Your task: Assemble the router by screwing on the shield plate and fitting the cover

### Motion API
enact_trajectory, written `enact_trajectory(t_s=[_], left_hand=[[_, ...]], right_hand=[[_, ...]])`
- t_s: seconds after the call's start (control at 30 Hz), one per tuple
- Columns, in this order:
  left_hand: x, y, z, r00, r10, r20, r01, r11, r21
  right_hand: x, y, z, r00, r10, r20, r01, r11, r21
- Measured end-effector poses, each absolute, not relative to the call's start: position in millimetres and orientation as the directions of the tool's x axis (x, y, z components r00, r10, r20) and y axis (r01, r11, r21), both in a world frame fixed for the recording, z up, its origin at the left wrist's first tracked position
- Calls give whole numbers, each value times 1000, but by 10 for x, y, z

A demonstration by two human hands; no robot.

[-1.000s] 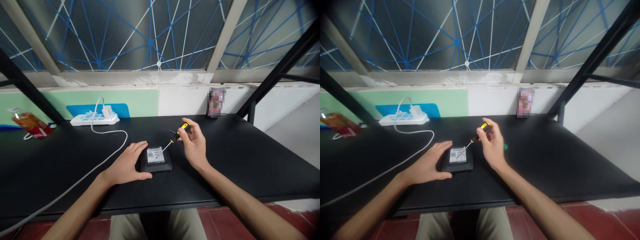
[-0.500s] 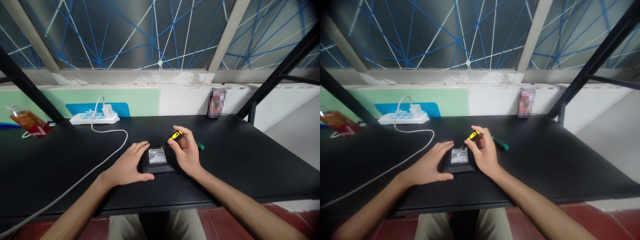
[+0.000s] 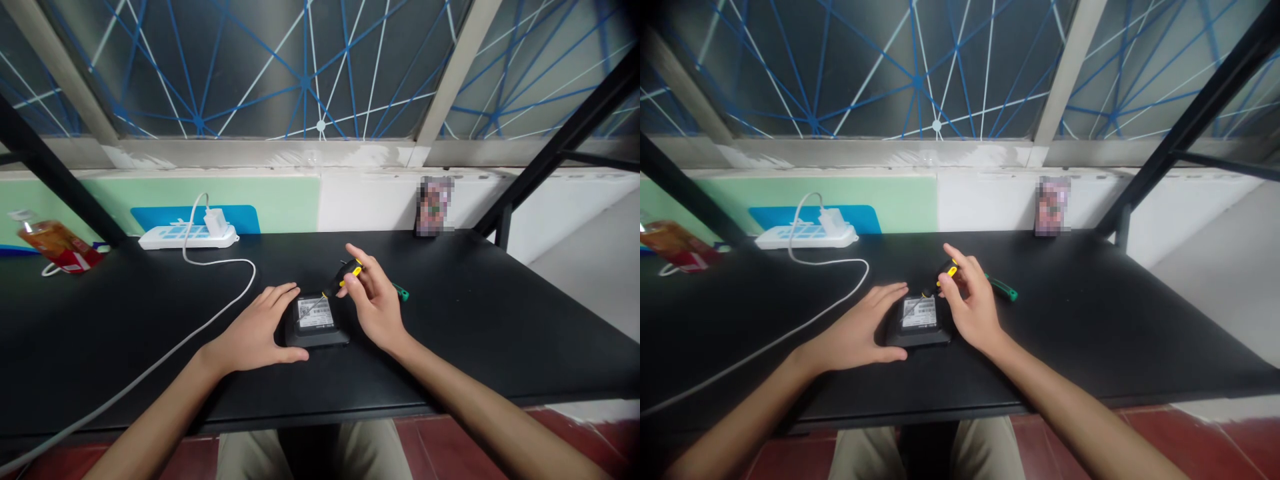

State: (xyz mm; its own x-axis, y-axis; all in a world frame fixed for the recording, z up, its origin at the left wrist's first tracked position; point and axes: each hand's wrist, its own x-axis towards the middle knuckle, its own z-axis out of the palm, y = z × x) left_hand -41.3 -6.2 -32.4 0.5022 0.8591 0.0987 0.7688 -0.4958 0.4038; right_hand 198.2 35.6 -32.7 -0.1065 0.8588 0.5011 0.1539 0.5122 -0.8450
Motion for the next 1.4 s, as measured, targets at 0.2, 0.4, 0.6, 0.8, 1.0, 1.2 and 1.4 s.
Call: enact_trajectory(t_s=[0.2, 0.4, 0.6, 0.8, 1.0, 1.2, 1.4], left_hand=[[-426, -62, -329, 501, 861, 93, 770, -492, 406], [-418, -55, -320, 497, 863, 88, 772, -486, 410], [-420, -55, -314, 501, 862, 80, 774, -487, 404], [-419, -58, -304, 497, 866, 59, 786, -478, 392], [-407, -59, -291, 502, 863, 66, 780, -484, 397], [-424, -70, -310, 502, 861, 87, 770, -490, 408], [-419, -76, -290, 496, 867, 47, 789, -473, 393]], right_hand=[[2001, 383, -366, -140, 848, 511, 14, 518, -855], [1987, 405, -381, -121, 851, 511, -6, 514, -858], [1997, 383, -311, -99, 870, 484, 51, 490, -870], [2032, 380, -304, -150, 864, 481, 36, 491, -870], [2026, 392, -310, -156, 878, 452, 21, 461, -887], [2022, 378, -277, -149, 880, 451, 108, 468, -877], [2047, 403, -299, -200, 879, 433, 20, 445, -895]])
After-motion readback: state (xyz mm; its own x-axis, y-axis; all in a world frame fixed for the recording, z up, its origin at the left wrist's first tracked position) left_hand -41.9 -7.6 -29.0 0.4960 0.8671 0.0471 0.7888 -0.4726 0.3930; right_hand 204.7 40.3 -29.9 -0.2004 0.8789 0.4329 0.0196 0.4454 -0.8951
